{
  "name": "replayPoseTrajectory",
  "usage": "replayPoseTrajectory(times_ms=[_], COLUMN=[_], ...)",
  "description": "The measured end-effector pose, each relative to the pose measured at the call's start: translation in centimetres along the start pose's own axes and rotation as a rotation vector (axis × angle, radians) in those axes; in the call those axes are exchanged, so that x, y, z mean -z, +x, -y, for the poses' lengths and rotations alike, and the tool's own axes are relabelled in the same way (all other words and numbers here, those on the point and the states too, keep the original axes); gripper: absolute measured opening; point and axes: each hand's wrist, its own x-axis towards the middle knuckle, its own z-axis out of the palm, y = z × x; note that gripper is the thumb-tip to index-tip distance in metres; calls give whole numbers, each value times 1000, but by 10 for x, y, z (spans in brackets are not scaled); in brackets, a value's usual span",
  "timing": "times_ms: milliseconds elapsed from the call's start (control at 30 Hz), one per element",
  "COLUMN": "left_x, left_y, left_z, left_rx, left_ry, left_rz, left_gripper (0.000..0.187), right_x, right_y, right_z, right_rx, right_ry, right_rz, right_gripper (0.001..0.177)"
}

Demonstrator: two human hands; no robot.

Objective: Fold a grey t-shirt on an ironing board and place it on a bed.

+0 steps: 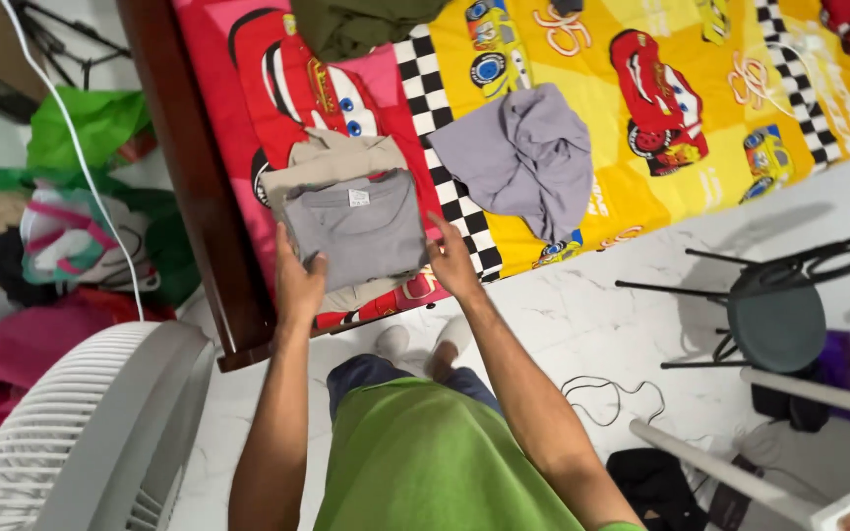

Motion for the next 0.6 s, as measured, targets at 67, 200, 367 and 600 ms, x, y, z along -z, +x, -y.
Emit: replayPoseTrajectory(times_ms=[67, 200, 367, 600], left_x=[-4, -27, -63, -94], left_y=[-14, -36, -42, -44], left_z=[-18, -49, -54, -89], left_rx=[-113, -464, -475, -400], left_ry=[185, 598, 692, 729], left_rz=[-54, -98, 108, -41], left_gripper=[77, 56, 53, 40], right_x=[-5, -1, -1, 52], right_y=[-10, -18, -12, 25], right_z=[10, 68, 47, -157], right_rx=[52, 146, 167, 67], right_ry=[-93, -202, -173, -303], right_rz=[-45, -102, 203, -173], right_gripper=[46, 46, 46, 44])
